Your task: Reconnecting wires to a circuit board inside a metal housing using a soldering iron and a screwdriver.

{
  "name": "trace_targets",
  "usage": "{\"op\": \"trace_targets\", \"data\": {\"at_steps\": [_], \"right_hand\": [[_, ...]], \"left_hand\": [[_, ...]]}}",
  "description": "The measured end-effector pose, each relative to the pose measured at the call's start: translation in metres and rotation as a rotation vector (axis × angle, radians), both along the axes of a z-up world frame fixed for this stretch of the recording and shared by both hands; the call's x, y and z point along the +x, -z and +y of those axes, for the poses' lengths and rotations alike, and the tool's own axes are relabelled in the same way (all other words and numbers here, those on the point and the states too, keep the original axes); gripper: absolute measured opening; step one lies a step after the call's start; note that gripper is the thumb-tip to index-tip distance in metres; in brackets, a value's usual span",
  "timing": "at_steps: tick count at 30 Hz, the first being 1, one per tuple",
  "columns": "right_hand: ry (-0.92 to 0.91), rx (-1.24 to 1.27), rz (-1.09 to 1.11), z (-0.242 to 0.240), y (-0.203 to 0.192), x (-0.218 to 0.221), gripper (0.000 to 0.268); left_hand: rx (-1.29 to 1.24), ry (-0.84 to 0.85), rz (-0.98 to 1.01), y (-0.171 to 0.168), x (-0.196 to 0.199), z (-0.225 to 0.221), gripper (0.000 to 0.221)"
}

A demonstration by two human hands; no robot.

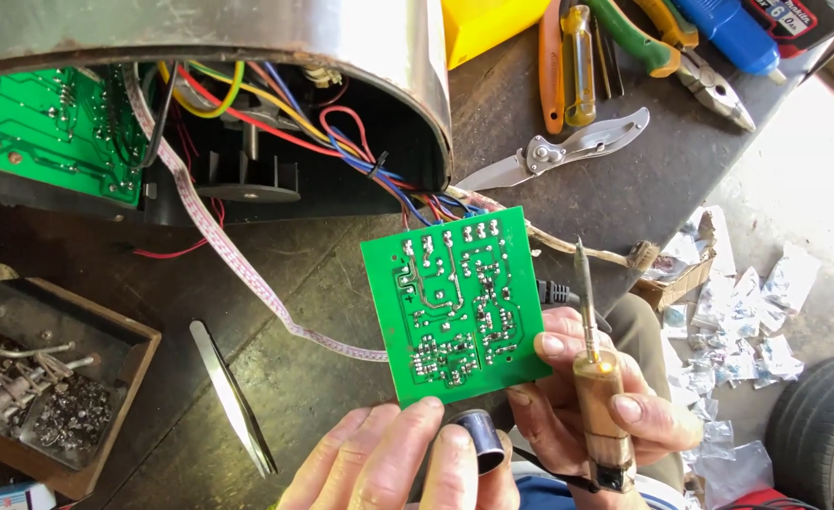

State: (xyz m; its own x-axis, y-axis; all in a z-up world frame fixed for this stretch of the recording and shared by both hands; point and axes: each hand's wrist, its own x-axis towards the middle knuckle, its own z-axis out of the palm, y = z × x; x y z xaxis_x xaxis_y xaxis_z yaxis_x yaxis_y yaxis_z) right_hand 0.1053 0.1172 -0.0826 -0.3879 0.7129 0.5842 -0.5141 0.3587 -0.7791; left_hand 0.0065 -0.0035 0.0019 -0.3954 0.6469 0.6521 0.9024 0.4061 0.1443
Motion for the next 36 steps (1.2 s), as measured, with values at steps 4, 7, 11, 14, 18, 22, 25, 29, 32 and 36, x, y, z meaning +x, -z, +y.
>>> {"op": "trace_targets", "data": {"at_steps": [4,7,11,14,18,22,25,29,32,36], "right_hand": [[0.02,0.186,0.107,0.01,0.001,-0.007,0.067],[0.028,0.184,0.085,0.008,0.001,-0.004,0.068],[0.021,0.18,0.092,0.009,0.003,-0.004,0.067],[0.057,0.132,0.075,0.003,0.005,-0.001,0.068],[0.018,0.004,-0.03,0.001,0.006,0.01,0.063],[0.031,0.203,-0.027,0.012,-0.001,0.006,0.067],[0.02,0.209,-0.025,0.011,-0.002,0.004,0.068],[0.078,0.196,-0.094,0.008,0.003,0.014,0.069],[0.063,0.153,-0.106,0.008,0.01,0.018,0.061],[-0.119,-0.036,-0.307,0.011,0.013,0.039,0.057]], "left_hand": [[0.009,0.001,-0.045,-0.002,0.001,0.002,0.02],[0.006,-0.005,-0.058,-0.004,0.002,0.001,0.019],[-0.016,-0.024,-0.114,-0.01,0.006,0.001,0.014],[-0.02,-0.021,-0.123,-0.012,0.005,0.001,0.015],[0.007,-0.051,-0.11,-0.007,0.007,0.002,0.015],[0.005,-0.011,-0.086,-0.001,0.007,-0.003,0.025],[-0.016,-0.004,-0.085,-0.004,0.005,-0.003,0.023],[0.001,0.015,-0.083,0.006,0.007,-0.008,0.025],[-0.008,0.002,-0.101,0.002,0.007,-0.003,0.021],[-0.009,-0.009,-0.081,0.0,0.007,-0.001,0.02]]}}
